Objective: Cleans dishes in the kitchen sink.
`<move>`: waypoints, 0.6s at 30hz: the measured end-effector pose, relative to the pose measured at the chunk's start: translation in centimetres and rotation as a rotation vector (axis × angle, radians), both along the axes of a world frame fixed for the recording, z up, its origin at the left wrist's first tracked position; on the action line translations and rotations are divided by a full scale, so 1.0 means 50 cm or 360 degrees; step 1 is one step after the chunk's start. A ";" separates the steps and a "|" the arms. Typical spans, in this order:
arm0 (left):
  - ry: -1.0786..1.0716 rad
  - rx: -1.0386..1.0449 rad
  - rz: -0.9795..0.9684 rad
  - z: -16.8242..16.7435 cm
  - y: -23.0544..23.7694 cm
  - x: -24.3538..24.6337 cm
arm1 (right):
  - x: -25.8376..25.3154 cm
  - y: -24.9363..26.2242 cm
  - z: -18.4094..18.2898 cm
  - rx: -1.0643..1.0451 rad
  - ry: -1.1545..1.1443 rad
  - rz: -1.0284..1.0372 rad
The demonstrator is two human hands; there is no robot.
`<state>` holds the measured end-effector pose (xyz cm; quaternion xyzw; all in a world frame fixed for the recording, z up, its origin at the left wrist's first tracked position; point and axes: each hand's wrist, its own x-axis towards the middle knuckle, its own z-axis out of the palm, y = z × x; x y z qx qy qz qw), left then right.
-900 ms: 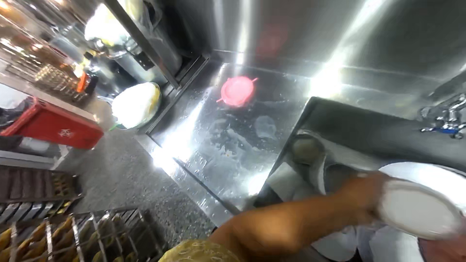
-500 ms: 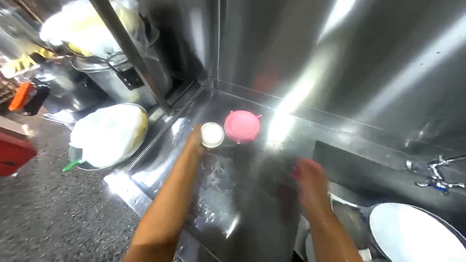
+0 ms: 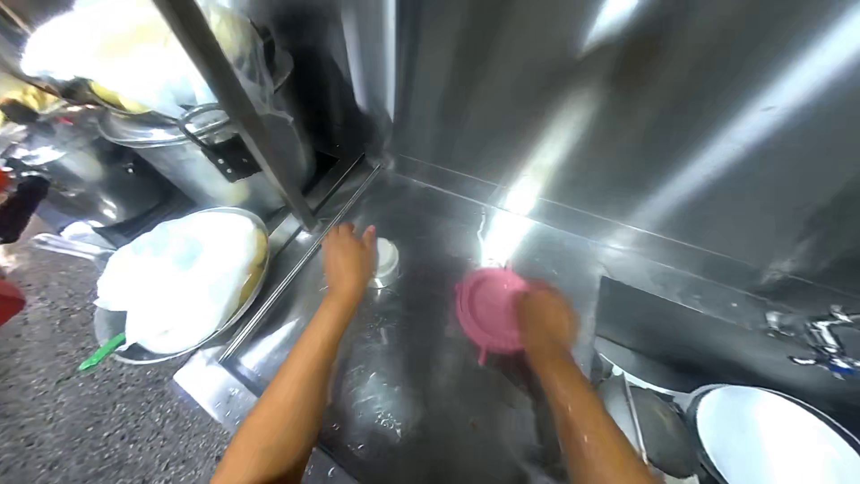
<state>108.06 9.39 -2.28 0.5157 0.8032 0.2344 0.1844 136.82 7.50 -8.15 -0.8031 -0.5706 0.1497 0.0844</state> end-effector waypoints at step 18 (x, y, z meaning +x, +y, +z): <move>-0.1892 -0.0709 -0.0411 -0.087 -0.316 0.813 | 0.588 -0.382 0.055 0.0074 0.1219 -0.0401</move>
